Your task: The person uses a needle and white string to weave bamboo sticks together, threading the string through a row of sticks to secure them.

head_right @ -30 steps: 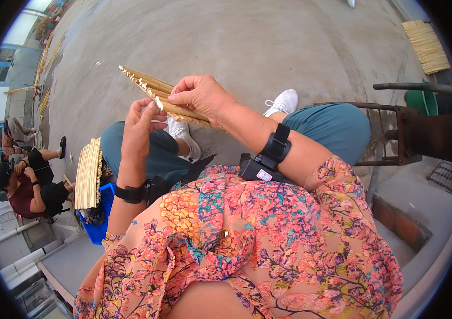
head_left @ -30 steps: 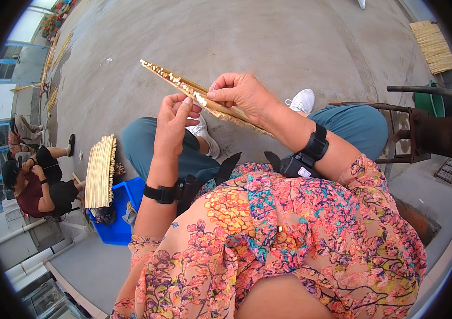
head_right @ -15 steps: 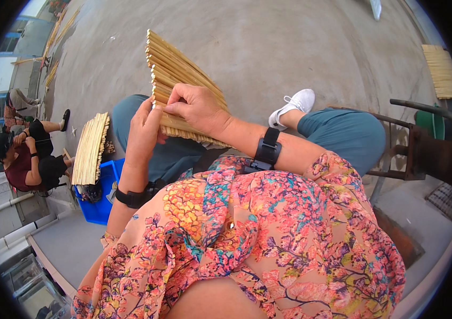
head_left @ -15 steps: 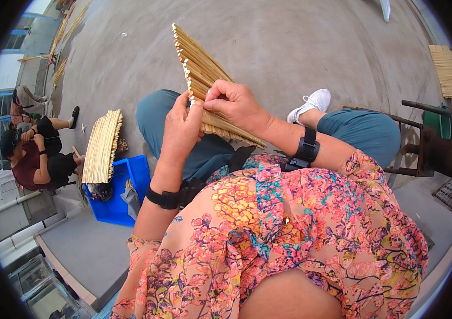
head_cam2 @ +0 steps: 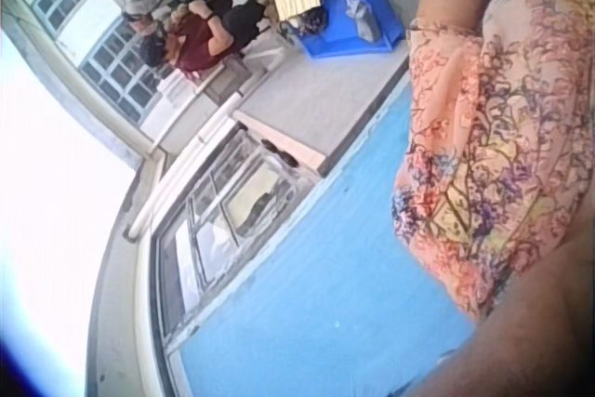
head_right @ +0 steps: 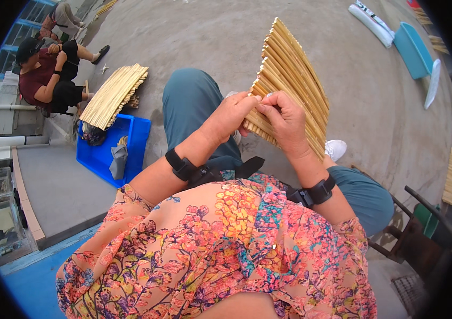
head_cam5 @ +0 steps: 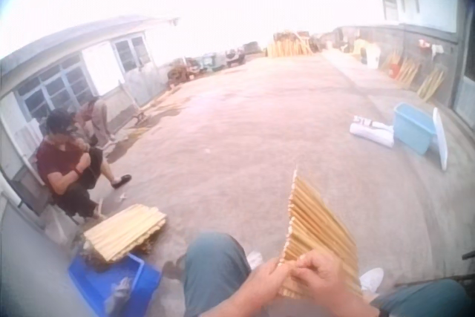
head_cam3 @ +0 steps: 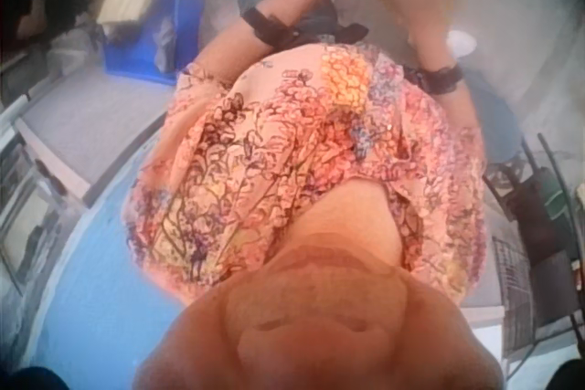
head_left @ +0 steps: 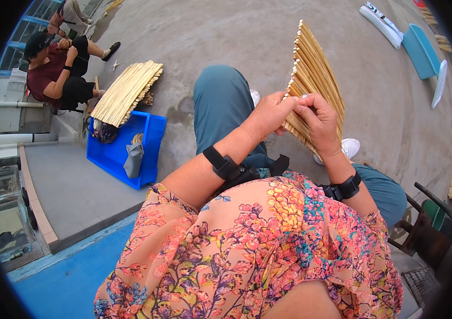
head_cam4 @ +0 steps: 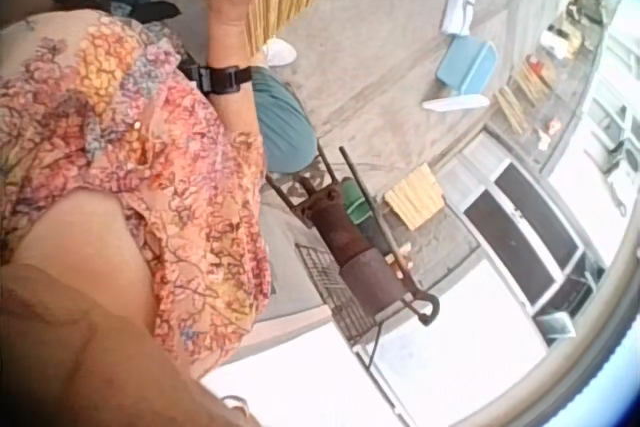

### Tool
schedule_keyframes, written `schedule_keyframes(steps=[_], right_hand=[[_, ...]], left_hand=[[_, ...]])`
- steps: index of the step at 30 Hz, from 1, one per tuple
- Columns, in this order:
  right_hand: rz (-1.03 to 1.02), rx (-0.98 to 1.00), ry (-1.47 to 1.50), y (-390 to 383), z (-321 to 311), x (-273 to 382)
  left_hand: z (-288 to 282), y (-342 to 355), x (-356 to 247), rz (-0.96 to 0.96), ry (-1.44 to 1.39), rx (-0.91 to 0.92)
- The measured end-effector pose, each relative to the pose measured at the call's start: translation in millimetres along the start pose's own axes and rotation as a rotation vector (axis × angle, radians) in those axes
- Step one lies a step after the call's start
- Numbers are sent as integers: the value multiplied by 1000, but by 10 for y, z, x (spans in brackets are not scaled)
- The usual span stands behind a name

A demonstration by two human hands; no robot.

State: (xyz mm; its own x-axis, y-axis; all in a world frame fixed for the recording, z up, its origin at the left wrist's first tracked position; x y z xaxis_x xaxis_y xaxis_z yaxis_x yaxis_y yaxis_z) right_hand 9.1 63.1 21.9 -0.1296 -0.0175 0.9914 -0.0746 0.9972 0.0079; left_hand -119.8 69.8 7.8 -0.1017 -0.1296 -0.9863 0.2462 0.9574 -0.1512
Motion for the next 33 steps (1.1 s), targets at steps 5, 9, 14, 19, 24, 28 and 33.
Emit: schedule_keyframes(steps=[5,9,14,19,24,28,33], right_hand=[[120,33,167,48,110,-187],[126,44,96,53,165,-249],[69,30,-2,74,288,-164],[50,28,-70,58,354,-122],[108,-131,83,149,64,12],[-15,-239,308,322,-383,483],[160,81,784,274,-499,562]], left_hand=[[8,-29,106,-157,-42,117],[-65,-74,206,-247,-42,154],[-200,-180,386,-298,-190,-14],[-232,-165,424,-287,-224,16],[-259,-172,463,-275,-243,-21],[-316,-144,580,-225,-242,-25],[-359,-112,640,-190,-326,-102]])
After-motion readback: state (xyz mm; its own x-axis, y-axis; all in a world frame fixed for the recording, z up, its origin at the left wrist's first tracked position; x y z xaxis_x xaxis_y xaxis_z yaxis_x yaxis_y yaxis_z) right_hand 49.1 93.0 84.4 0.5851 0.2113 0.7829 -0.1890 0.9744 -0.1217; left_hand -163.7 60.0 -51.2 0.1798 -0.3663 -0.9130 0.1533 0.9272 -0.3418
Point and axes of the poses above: each hand's wrist, its own y-axis towards the middle knuckle, its own z-axis out of the palm, x = y × z, the point moved 7 cm from there along y, towards the middle knuckle, and after that the axes turned 12 degrees about z, right-handed, at the moved point
